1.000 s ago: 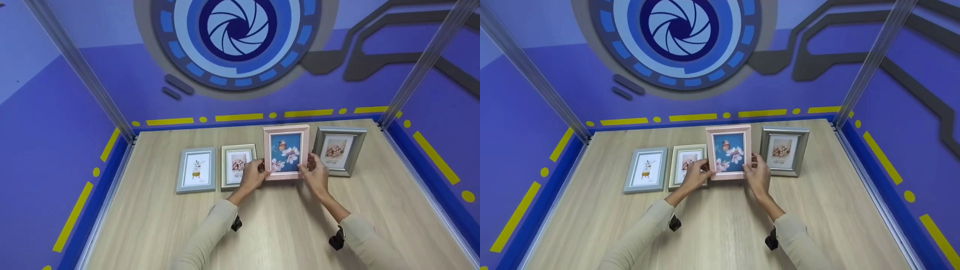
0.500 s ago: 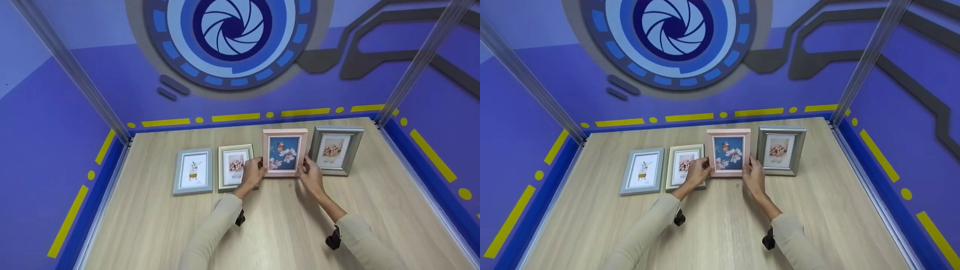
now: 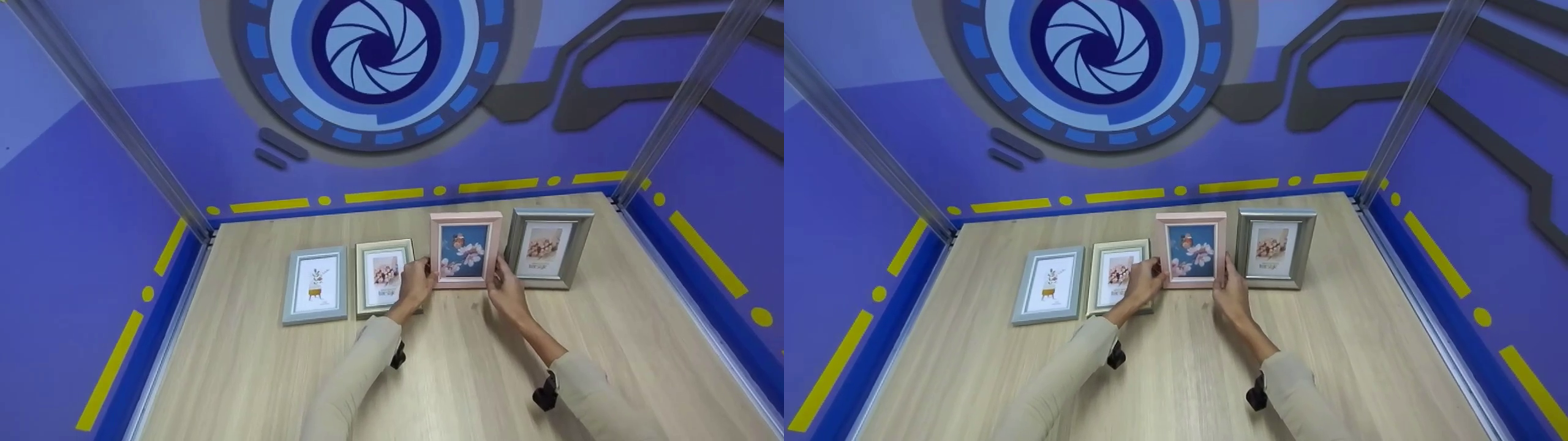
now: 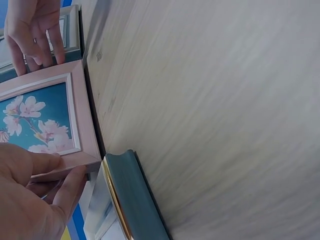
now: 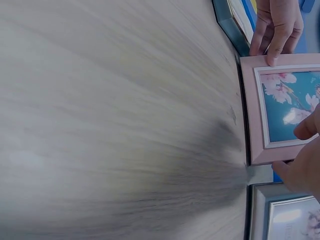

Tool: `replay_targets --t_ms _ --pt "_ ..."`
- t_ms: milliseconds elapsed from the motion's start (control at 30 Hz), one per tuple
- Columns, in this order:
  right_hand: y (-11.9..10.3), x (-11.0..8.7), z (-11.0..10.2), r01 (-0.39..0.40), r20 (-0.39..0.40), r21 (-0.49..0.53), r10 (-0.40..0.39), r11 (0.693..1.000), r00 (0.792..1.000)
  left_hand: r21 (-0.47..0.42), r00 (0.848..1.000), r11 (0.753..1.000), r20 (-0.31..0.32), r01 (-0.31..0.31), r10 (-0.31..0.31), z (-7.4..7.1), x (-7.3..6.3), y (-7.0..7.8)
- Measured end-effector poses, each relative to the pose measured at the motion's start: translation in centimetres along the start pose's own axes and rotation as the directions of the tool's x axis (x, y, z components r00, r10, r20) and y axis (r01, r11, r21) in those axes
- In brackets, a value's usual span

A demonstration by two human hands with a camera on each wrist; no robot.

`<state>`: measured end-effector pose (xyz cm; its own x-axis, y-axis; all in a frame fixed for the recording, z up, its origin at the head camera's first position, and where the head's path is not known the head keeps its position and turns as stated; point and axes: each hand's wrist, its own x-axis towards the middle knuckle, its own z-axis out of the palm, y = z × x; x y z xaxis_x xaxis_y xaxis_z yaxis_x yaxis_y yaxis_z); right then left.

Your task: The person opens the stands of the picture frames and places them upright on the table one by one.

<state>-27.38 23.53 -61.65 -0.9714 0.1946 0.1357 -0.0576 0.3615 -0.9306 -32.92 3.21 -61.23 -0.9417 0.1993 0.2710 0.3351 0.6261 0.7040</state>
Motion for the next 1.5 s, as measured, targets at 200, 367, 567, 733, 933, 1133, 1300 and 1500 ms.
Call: replay_targets --t_ms 200,367,567,733,933,1133,1300,1500 --pt "-0.3 0.1 0.2 0.005 0.067 0.012 -0.006 1.0 0.998 0.021 1.0 1.0 -0.015 0.005 -0.004 -0.6 -0.3 0.0" --pt "-0.9 -0.1 0.1 -0.015 0.111 -0.053 0.021 0.998 0.994 0.025 1.0 1.0 -0.013 0.005 -0.005 -0.9 -0.5 -0.1" --pt "-1.7 -0.3 -0.1 -0.024 0.129 -0.116 0.039 0.993 0.991 0.033 1.0 0.999 -0.006 0.012 -0.012 -1.3 -0.8 -0.4" --pt "-1.5 -1.0 -0.6 -0.068 0.108 -0.198 0.091 0.978 0.99 0.015 1.0 1.0 -0.005 0.009 -0.009 -2.1 -1.3 -0.8" --pt "-1.2 -2.1 -0.3 -0.071 0.172 -0.238 0.114 0.969 0.979 -0.031 1.0 1.0 -0.011 0.003 -0.003 -4.0 -2.4 -1.8" --pt "-1.7 -2.6 1.8 -0.068 0.252 -0.219 0.124 0.973 0.96 0.027 0.999 0.999 -0.043 0.028 -0.026 -6.0 -3.7 -3.6" --pt "-1.9 -3.1 4.1 -0.051 0.343 -0.179 0.111 0.982 0.933 0.069 0.99 0.988 -0.052 0.136 -0.133 -7.0 -4.9 -4.6" --pt "-2.1 -3.8 6.6 0.057 0.42 -0.153 0.012 0.987 0.908 0.069 0.98 0.977 -0.014 0.2 -0.199 -7.9 -6.5 -5.4"
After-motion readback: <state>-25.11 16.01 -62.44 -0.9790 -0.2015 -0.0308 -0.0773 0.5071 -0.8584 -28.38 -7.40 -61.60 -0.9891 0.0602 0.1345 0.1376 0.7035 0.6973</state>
